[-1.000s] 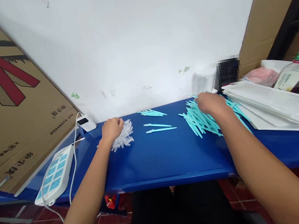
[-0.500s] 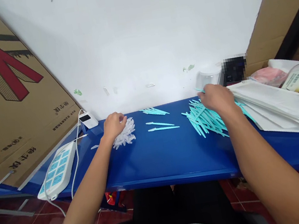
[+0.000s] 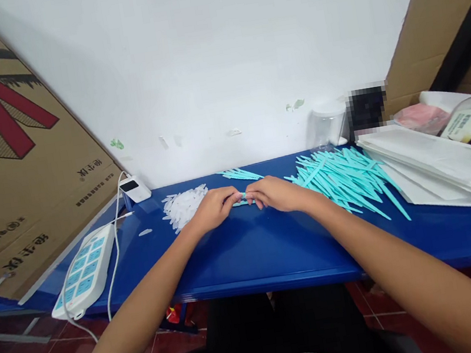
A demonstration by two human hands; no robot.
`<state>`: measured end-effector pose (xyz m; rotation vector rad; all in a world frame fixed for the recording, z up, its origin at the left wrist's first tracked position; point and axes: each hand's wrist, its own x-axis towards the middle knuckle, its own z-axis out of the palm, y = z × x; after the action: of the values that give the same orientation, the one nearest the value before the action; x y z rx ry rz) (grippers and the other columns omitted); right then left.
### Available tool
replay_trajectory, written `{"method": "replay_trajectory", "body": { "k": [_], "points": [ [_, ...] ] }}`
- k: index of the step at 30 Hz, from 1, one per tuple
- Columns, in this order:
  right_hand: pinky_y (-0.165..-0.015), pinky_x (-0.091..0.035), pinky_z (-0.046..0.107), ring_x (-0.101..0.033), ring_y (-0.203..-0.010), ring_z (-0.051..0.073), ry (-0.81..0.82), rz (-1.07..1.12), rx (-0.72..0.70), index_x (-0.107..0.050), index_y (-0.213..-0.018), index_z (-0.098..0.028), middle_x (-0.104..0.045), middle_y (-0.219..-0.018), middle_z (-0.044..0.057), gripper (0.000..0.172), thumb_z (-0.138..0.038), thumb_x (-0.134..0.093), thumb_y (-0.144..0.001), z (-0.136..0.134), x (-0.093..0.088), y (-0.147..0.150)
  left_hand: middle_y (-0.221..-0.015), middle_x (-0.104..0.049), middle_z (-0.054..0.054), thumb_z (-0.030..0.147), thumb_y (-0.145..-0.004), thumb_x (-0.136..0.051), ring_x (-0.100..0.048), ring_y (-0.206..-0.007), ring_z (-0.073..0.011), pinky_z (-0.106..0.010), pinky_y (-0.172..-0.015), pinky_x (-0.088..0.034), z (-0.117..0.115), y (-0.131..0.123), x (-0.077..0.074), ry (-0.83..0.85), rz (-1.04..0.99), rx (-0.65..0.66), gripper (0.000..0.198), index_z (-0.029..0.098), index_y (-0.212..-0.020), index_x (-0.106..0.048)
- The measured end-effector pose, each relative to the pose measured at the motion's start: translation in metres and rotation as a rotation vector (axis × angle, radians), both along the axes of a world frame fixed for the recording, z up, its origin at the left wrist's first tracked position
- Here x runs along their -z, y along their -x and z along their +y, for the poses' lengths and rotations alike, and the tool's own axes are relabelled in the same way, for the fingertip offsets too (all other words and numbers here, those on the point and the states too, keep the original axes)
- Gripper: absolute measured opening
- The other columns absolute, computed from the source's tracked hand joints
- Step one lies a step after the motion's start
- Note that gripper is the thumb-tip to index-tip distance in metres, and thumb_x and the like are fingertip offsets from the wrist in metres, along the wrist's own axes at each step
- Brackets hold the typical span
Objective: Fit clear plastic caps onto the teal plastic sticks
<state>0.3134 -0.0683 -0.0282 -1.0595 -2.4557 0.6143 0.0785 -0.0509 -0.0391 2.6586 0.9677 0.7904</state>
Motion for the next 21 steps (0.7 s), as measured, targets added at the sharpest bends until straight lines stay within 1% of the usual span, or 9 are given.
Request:
{"method": "replay_trajectory", "body": {
  "k": [4, 6, 9, 11, 13, 15, 16, 18, 21],
  "points": [
    [-0.071, -0.042, 0.028, -0.066, -0.074, 0.019, -0.104, -0.069, 0.194, -0.070, -0.090, -0.019, -0.074, -0.082, 0.006, 0.035, -0.033, -0.040, -0.102, 0.012, -0.004, -0.020, -0.086, -0.072, -0.006, 0.042, -0.107, -0.038, -0.064, -0.080, -0.0200, -0.029, -0.075, -0.041, 0.013, 0.030, -0.017, -0.129, 0.068, -0.231, 0.042, 0.020, -0.089, -0.069],
    [-0.074, -0.043, 0.030, -0.068, -0.082, 0.023, -0.173, -0.139, 0.385, -0.072, -0.090, -0.019, -0.076, -0.088, 0.010, 0.035, -0.032, -0.041, -0.101, 0.016, -0.010, -0.036, -0.089, -0.073, -0.009, 0.045, -0.107, -0.035, -0.065, -0.083, -0.0229, -0.032, -0.074, -0.042, 0.019, 0.049, -0.026, -0.207, 0.145, -0.450, 0.046, 0.020, -0.089, -0.069],
    [-0.074, -0.043, 0.036, -0.069, -0.087, 0.030, -0.203, -0.344, 0.764, -0.074, -0.086, -0.015, -0.074, -0.090, 0.019, 0.037, -0.036, -0.047, -0.099, 0.018, -0.020, -0.067, -0.099, -0.072, -0.015, 0.040, -0.105, -0.039, -0.066, -0.092, -0.0288, -0.036, -0.078, -0.044, 0.028, 0.076, -0.032, -0.231, 0.320, -0.722, 0.042, 0.018, -0.090, -0.071],
    [-0.076, -0.043, 0.040, -0.069, -0.092, 0.035, -0.144, -0.416, 0.985, -0.075, -0.095, -0.010, -0.073, -0.097, 0.027, 0.037, -0.035, -0.048, -0.099, 0.018, -0.024, -0.089, -0.103, -0.072, -0.018, 0.033, -0.100, -0.047, -0.065, -0.098, -0.0318, -0.039, -0.082, -0.046, 0.032, 0.088, -0.032, -0.173, 0.424, -0.803, 0.033, 0.016, -0.093, -0.073],
    [-0.077, -0.044, 0.043, -0.067, -0.100, 0.039, -0.087, -0.451, 1.104, -0.074, -0.105, -0.005, -0.070, -0.104, 0.032, 0.037, -0.034, -0.052, -0.098, 0.019, -0.024, -0.107, -0.104, -0.071, -0.019, 0.029, -0.097, -0.051, -0.063, -0.104, -0.0342, -0.042, -0.087, -0.047, 0.035, 0.091, -0.029, -0.132, 0.470, -0.800, 0.028, 0.014, -0.094, -0.074],
    [-0.081, -0.045, 0.045, -0.064, -0.106, 0.041, -0.150, -0.456, 1.095, -0.073, -0.108, -0.002, -0.068, -0.109, 0.034, 0.039, -0.035, -0.055, -0.097, 0.022, -0.021, -0.115, -0.106, -0.071, -0.018, 0.032, -0.098, -0.053, -0.062, -0.109, -0.0343, -0.044, -0.092, -0.048, 0.034, 0.084, -0.024, -0.128, 0.413, -0.704, 0.029, 0.015, -0.099, -0.075],
    [-0.084, -0.046, 0.046, -0.064, -0.107, 0.040, -0.211, -0.431, 1.033, -0.074, -0.108, -0.003, -0.069, -0.110, 0.032, 0.039, -0.037, -0.057, -0.097, 0.024, -0.019, -0.114, -0.109, -0.071, -0.016, 0.037, -0.099, -0.053, -0.061, -0.111, -0.0330, -0.044, -0.095, -0.048, 0.033, 0.077, -0.021, -0.128, 0.350, -0.618, 0.031, 0.016, -0.105, -0.075],
    [-0.089, -0.047, 0.044, -0.064, -0.106, 0.035, -0.300, -0.319, 0.793, -0.074, -0.111, -0.008, -0.070, -0.112, 0.025, 0.040, -0.042, -0.060, -0.096, 0.027, -0.012, -0.099, -0.120, -0.070, -0.013, 0.047, -0.100, -0.053, -0.060, -0.116, -0.0291, -0.042, -0.100, -0.048, 0.029, 0.060, -0.010, -0.104, 0.205, -0.396, 0.040, 0.019, -0.122, -0.071],
    [-0.087, -0.051, 0.037, -0.066, -0.100, 0.027, -0.187, -0.128, 0.346, -0.071, -0.119, -0.017, -0.071, -0.116, 0.014, 0.047, -0.053, -0.066, -0.090, 0.027, 0.005, -0.057, -0.134, -0.065, -0.013, 0.055, -0.096, -0.060, -0.055, -0.125, -0.0295, -0.043, -0.107, -0.045, 0.025, 0.034, 0.009, -0.042, 0.143, -0.134, 0.054, 0.021, -0.137, -0.063]
  ]
}}
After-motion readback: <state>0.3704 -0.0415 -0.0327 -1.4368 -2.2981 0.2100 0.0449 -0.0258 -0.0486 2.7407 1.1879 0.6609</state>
